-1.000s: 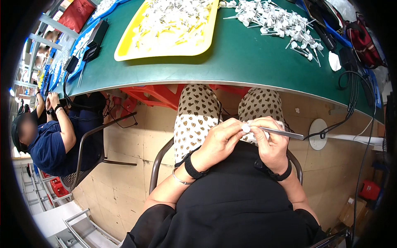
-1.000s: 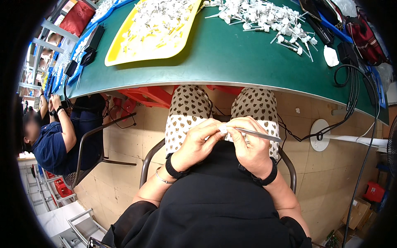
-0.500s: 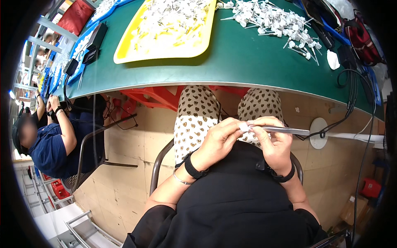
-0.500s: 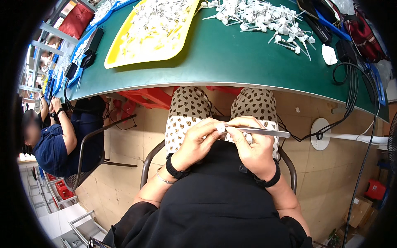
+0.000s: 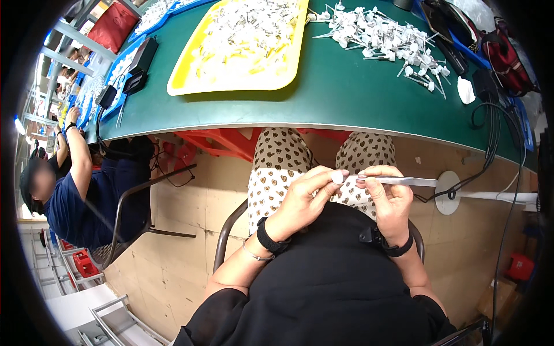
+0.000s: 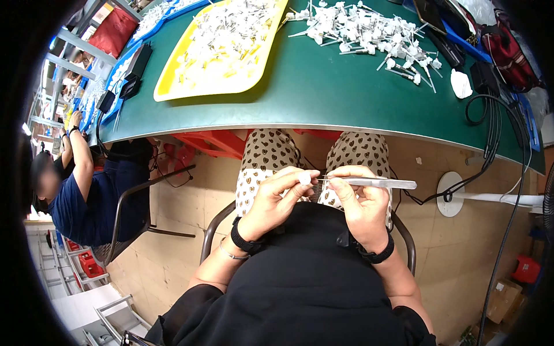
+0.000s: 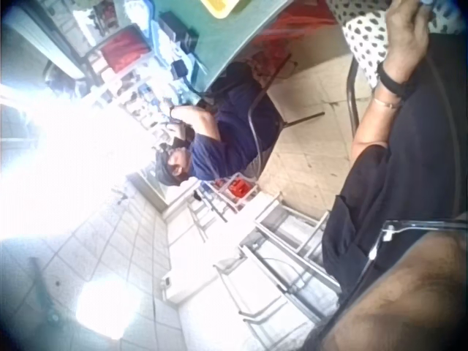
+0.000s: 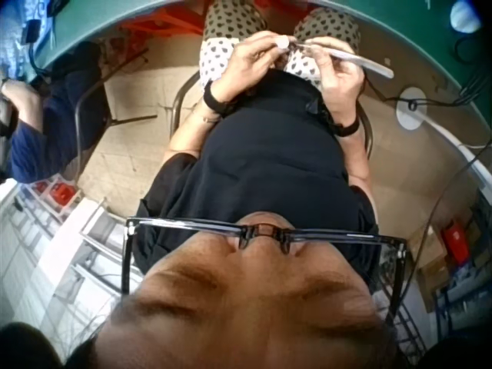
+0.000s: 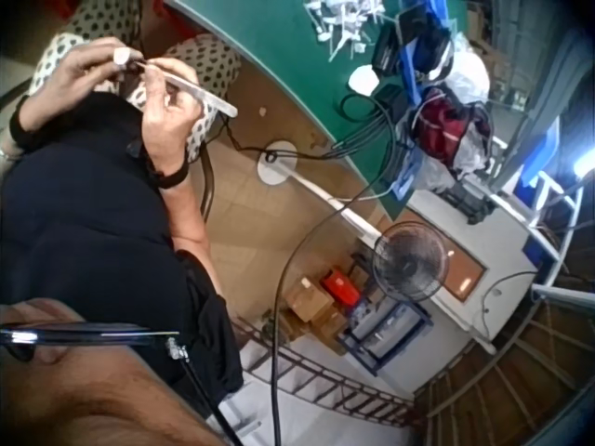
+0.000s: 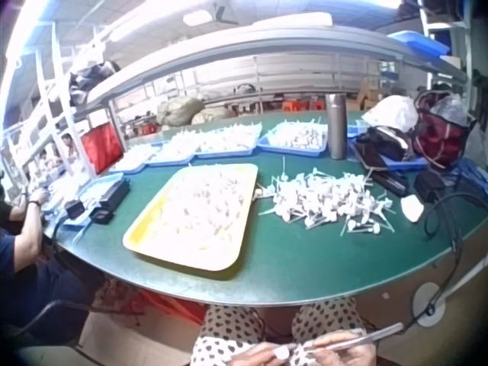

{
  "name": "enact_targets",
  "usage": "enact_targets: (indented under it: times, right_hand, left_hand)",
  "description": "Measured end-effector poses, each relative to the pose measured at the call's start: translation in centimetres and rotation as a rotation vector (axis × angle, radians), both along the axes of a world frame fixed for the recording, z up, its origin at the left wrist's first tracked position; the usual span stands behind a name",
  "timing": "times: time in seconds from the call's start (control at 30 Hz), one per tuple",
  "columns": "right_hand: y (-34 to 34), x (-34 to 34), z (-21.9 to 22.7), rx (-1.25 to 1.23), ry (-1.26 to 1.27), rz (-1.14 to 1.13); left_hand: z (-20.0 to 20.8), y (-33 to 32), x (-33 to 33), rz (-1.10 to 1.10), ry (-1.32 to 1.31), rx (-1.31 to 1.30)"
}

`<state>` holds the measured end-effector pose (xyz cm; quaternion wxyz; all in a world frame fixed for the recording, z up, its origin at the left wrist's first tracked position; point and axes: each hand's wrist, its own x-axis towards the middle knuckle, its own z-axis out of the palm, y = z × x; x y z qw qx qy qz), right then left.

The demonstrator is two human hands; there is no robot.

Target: The person repeatedly picks small white plastic components from a yellow tray and the green table, uses tweezers to manipulate and attach parts, then places the assembled units back onto the table. The process is continuous and repetitive throughout the clip.

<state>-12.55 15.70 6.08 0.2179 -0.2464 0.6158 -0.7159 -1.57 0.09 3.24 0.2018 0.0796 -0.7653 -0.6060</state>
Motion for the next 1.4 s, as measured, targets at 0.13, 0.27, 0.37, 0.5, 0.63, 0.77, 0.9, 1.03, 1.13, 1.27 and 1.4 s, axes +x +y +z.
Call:
enact_targets:
  times: [0.13,0.27,0.37,0.5,0.63,0.77,0.9,1.03,1.13,1.27,1.4]
  right_hand:
    - [-0.1,-0.3,0.3,-0.023,0.019,-0.027]
    - [0.1,-0.4,0.5,-0.029,0.041,-0.051]
    - [0.0,-0.4,0.6,-0.027,0.047,-0.042]
    - [0.0,-0.6,0.8,-0.055,0.04,-0.046]
    - [0.2,-1.2,0.6,-0.044,0.039,-0.064]
    - [0.7,-2.3,1.0,-0.089,0.034,-0.144]
    - [1.0,-3.3,1.2,-0.153,0.001,-0.205]
    - [1.3,-3.7,1.6,-0.145,0.002,-0.211]
    - [1.6,-4.2,1.5,-0.148,0.003,-0.229]
    - [1.6,-4.5,1.2,-0.15,0.015,-0.247]
    - [1.4,-4.5,0.7,-0.147,0.07,-0.227]
  left_hand:
    - [3.6,-4.0,-1.1,0.093,0.119,-0.205]
    - [9.3,-10.7,-3.8,0.402,0.107,-0.337]
    - [12.1,-17.0,-6.4,0.678,-0.214,-0.59]
    - [10.4,-19.6,-9.2,0.642,0.029,-1.017]
    - [9.9,-11.6,-14.4,0.28,-0.039,-0.868]
    - [11.3,-7.6,-20.2,0.117,-0.085,-0.912]
    - [11.3,-6.0,-26.6,0.064,-0.021,-1.068]
    - [11.7,-5.2,-31.4,0.031,-0.294,-1.138]
    - [10.8,-6.9,-33.4,-0.001,-0.436,-1.153]
    - [12.3,-9.2,-32.8,-0.173,-0.34,-1.198]
    - [13.0,-8.4,-29.2,-0.202,-0.403,-1.237]
